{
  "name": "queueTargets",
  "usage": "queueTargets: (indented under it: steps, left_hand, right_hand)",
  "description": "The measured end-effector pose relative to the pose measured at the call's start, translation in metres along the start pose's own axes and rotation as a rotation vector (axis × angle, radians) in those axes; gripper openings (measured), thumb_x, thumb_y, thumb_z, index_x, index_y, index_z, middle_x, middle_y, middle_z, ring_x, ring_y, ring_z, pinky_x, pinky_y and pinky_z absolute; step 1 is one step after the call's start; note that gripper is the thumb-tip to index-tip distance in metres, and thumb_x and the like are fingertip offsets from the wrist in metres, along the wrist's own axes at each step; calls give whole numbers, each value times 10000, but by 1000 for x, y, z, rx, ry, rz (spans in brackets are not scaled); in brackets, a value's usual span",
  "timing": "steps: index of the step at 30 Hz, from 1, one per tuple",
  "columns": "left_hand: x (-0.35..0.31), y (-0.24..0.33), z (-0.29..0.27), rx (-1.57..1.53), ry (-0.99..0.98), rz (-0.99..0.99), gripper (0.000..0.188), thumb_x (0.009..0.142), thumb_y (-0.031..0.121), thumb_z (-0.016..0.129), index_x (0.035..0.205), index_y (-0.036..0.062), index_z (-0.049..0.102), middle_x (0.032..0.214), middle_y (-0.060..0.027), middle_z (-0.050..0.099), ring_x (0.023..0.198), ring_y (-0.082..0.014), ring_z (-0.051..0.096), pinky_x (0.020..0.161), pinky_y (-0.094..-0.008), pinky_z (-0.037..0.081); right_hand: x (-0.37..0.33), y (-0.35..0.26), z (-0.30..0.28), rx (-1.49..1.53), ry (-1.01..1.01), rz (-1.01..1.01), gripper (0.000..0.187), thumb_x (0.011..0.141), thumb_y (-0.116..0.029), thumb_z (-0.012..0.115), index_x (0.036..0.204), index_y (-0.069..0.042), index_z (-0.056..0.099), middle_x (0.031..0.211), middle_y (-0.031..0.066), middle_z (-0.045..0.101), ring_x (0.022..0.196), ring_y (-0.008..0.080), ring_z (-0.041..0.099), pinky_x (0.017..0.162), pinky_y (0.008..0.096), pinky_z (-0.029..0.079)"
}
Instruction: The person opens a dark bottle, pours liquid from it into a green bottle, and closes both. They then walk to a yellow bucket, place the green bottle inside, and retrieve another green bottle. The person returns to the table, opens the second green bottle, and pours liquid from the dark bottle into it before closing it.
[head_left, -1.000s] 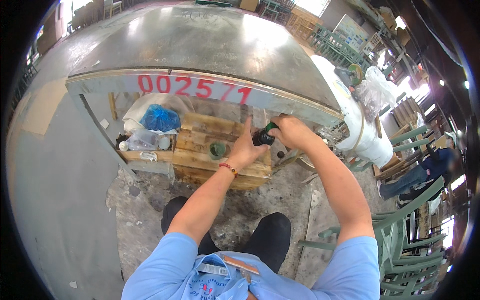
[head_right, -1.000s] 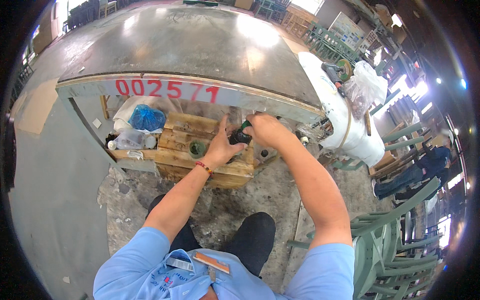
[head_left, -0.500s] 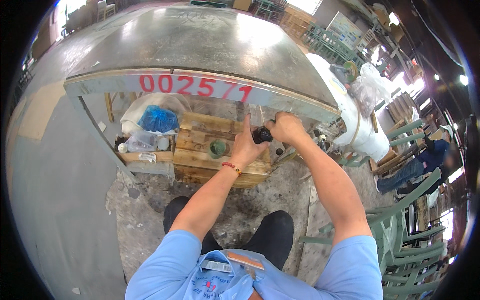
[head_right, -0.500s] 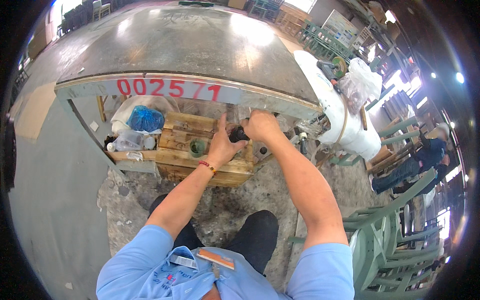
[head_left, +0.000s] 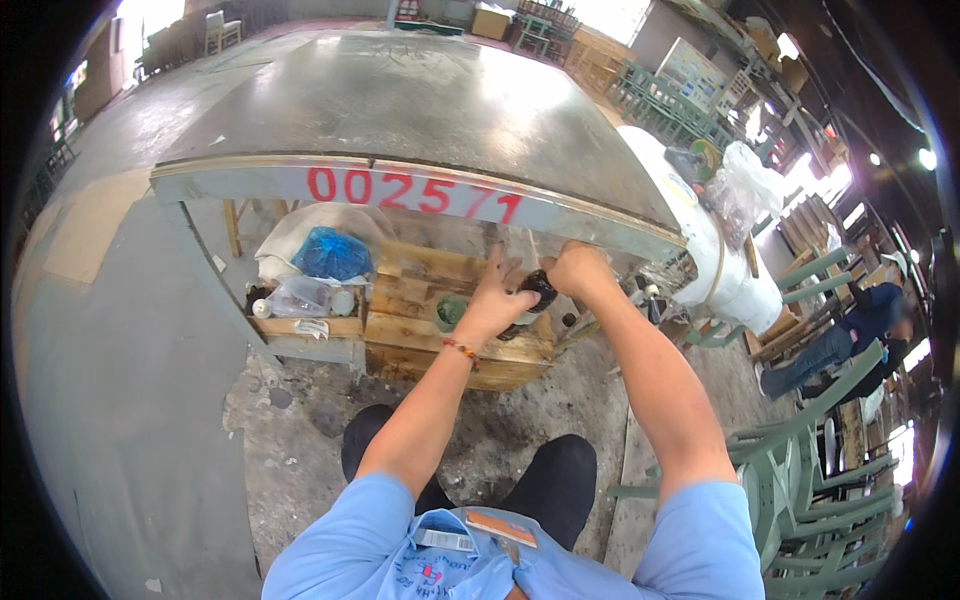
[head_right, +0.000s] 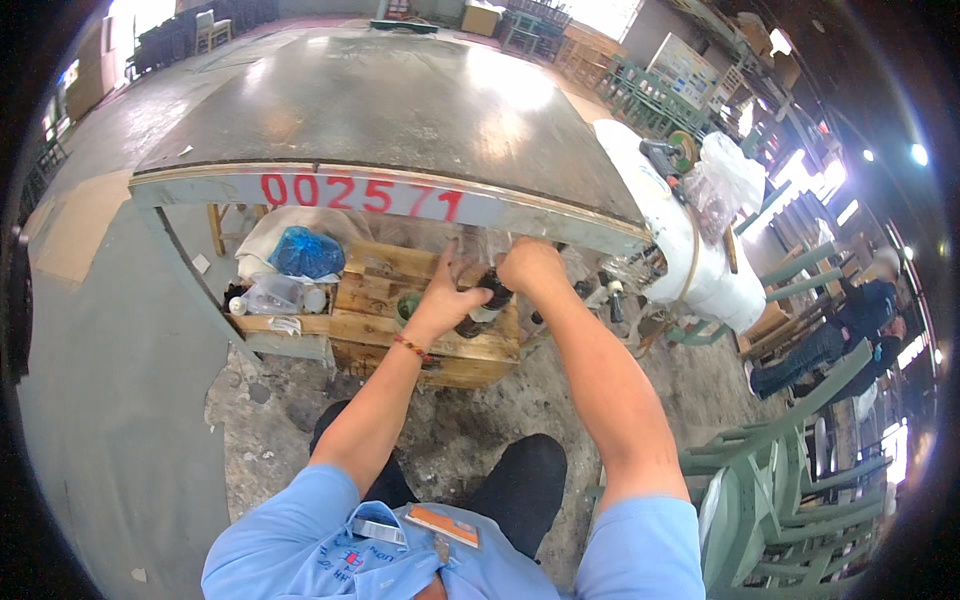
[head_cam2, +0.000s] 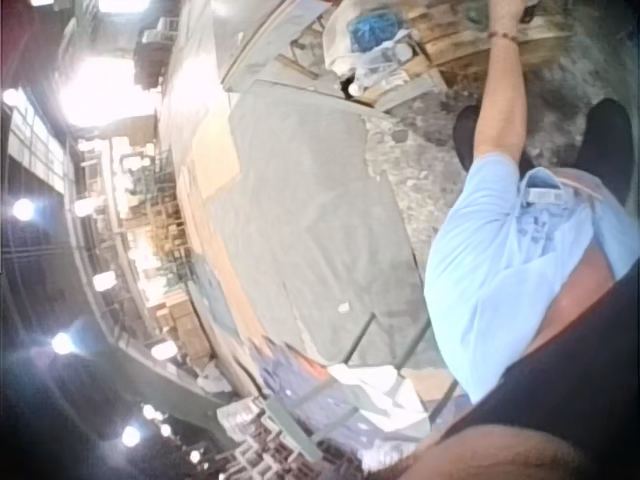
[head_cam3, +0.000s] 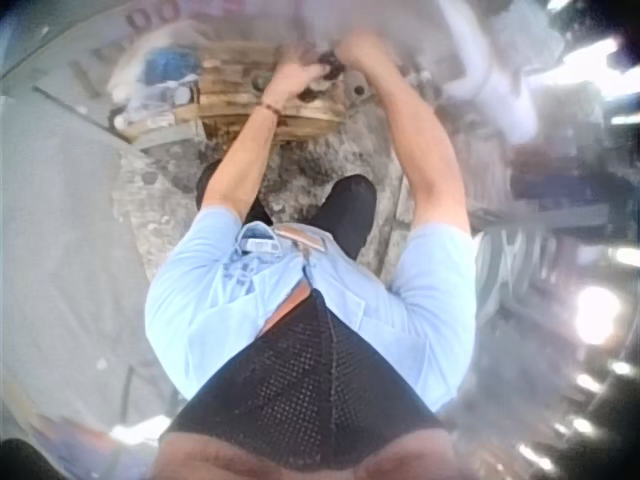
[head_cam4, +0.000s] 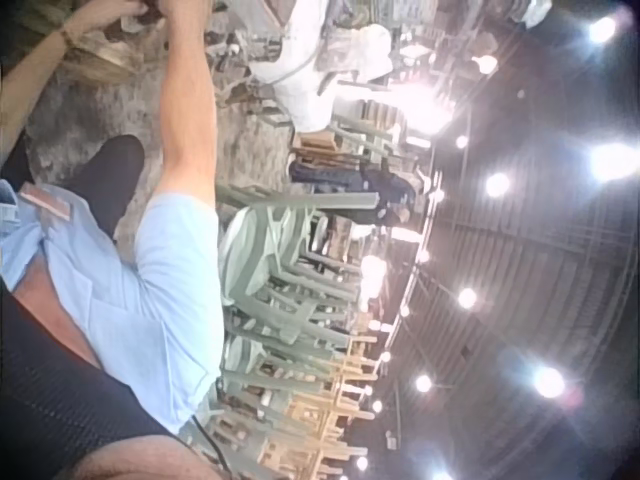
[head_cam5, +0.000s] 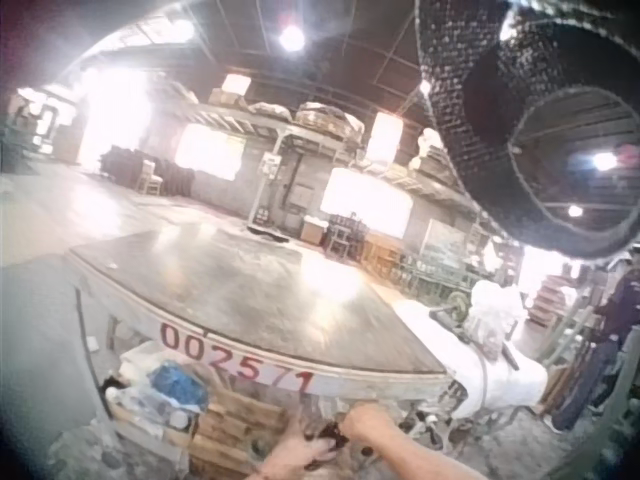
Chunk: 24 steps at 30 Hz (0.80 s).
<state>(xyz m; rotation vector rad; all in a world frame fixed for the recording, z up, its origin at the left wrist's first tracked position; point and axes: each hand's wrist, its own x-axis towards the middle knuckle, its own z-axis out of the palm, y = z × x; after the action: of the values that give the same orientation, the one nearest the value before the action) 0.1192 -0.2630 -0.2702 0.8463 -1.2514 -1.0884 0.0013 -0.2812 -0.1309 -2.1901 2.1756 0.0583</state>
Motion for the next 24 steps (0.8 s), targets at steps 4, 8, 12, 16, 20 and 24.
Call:
queueTargets:
  steps: [4,8,12,16,20,24]
  left_hand:
    - [19,33,-22,-790,-27,-11,530,797,18,683,1268,-32,444,1019,-129,685,1050,-242,635,935,-378,476]
    - [34,65,-53,-941,-120,-86,121,816,-41,607,715,23,626,813,-34,620,865,-176,597,917,-394,456]
    - [11,72,-59,-936,-290,6,357,817,2,616,1161,-63,547,1247,-171,544,1226,-304,514,1087,-473,373]
    - [-21,86,-76,-756,-385,-125,933,811,68,665,1549,-53,108,1613,-232,210,1500,-374,250,1187,-520,289]
    - [-29,102,-86,-625,-497,-172,1016,786,122,671,1581,-65,68,1635,-232,208,1504,-332,278,1174,-448,337]
    - [-23,102,-98,-491,-407,-298,971,769,98,641,1583,-46,131,1620,-204,273,1492,-307,318,1171,-441,338]
  right_hand:
    - [-5,11,3,-31,-14,14,498,930,-397,606,1101,62,696,1173,272,678,1103,403,662,960,455,523]
    - [-7,0,3,-26,2,-17,482,944,-398,596,1084,49,709,1133,285,685,1078,413,668,949,461,525]
    - [-8,8,13,-19,67,-44,555,948,-446,602,1131,74,662,1038,302,698,1032,437,673,919,486,522]
    - [-5,19,13,28,72,-46,566,945,-484,602,1084,58,691,1037,305,696,1038,442,669,923,493,519]
    - [-5,28,10,49,132,-60,560,944,-499,600,1015,43,723,1004,287,709,991,442,685,891,488,537]
    - [-24,20,-22,-6,123,-118,525,936,-500,618,998,10,728,893,252,718,867,430,701,809,491,551]
